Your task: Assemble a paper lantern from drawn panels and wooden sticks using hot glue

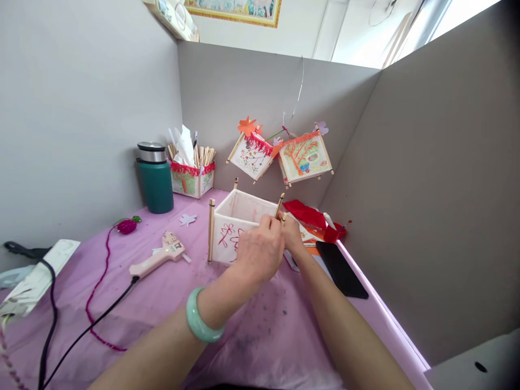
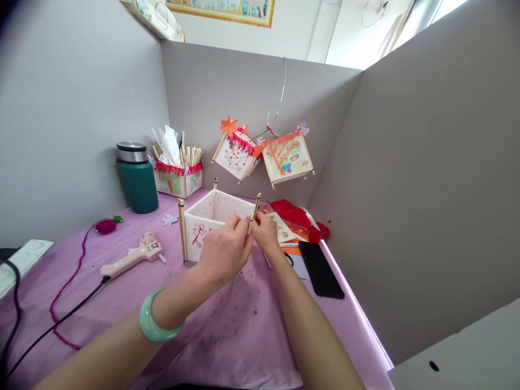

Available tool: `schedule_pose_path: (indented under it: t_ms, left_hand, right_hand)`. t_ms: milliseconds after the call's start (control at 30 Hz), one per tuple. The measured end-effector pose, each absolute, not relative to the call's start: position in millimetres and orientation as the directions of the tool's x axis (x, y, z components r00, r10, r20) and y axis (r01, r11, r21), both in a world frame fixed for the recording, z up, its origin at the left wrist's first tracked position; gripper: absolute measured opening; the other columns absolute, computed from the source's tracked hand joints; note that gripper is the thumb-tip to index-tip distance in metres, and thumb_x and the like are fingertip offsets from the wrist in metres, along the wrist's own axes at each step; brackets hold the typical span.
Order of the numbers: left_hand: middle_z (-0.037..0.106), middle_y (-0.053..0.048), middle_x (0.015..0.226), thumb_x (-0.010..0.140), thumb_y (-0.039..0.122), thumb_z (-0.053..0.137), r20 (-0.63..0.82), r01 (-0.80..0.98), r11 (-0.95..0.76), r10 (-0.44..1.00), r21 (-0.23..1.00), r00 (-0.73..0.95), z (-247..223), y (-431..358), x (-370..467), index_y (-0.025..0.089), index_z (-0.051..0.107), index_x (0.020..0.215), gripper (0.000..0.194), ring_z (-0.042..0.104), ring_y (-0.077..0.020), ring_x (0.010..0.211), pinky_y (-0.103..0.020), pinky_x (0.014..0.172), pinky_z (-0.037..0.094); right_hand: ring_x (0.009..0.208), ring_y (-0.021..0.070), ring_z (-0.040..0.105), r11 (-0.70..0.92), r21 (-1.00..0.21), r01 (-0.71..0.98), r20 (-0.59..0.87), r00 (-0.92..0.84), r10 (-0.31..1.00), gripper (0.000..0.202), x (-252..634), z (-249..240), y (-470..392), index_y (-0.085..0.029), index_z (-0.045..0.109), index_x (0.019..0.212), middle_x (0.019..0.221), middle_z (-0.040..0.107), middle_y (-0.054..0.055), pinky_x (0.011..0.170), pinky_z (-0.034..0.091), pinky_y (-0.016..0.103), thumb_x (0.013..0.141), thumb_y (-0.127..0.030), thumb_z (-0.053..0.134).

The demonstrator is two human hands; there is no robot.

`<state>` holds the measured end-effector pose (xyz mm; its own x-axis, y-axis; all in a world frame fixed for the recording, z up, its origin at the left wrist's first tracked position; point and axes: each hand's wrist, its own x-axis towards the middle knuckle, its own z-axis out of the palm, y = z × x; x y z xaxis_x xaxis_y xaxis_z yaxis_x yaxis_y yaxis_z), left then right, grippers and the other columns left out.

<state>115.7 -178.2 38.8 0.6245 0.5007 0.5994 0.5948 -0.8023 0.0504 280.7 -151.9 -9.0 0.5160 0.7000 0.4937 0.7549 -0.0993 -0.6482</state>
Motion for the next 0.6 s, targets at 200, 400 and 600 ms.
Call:
schedule_pose_path:
  t_ms: [200, 400, 600]
  left_hand:
    - [0.057, -0.004, 0.089, 0.09, 0.025, 0.039, 0.641, 0.457, -0.888, 0.385, 0.061, 0.664, 44.7, -165.3, 88.9, 0.018, 0.054, 0.088, 0.018, 0.059, -0.0174, 0.069, -0.028, 0.055, 0.042]
    - [0.055, -0.004, 0.09, 0.087, 0.018, 0.043, 0.661, 0.22, -0.956, 0.294, 0.196, 0.69, 44.1, -136.2, 49.2, 0.018, 0.049, 0.079, 0.01, 0.054, -0.0133, 0.074, -0.027, 0.068, 0.044]
    - [0.055, -0.003, 0.09, 0.084, 0.014, 0.048, 0.662, 0.113, -0.948, 0.29, 0.298, 0.691, 45.2, -113.1, 24.7, 0.017, 0.052, 0.082, 0.005, 0.054, -0.0125, 0.08, -0.026, 0.073, 0.044]
  right_hand:
    - [0.06, 0.0157, 0.054, -0.067, -0.655, 0.752, 0.55, 0.536, 0.641, 0.031, 270.1, -5.2, -175.9, -0.018, 0.06, 0.071, 0.062, 0.061, 0.001, 0.057, 0.035, 0.024, 0.082, -0.044, 0.047]
    - [0.059, 0.0155, 0.051, -0.128, -0.601, 0.789, 0.593, 0.548, 0.59, 0.032, 254.8, -6.0, -200.7, -0.018, 0.06, 0.069, 0.058, 0.058, 0.0, 0.058, 0.033, 0.024, 0.084, -0.045, 0.05]
    - [0.058, 0.013, 0.047, -0.112, -0.517, 0.848, 0.679, 0.486, 0.55, 0.031, 231.5, -6.2, -218.1, -0.018, 0.052, 0.062, 0.061, 0.054, -0.001, 0.058, 0.031, 0.024, 0.085, -0.04, 0.05]
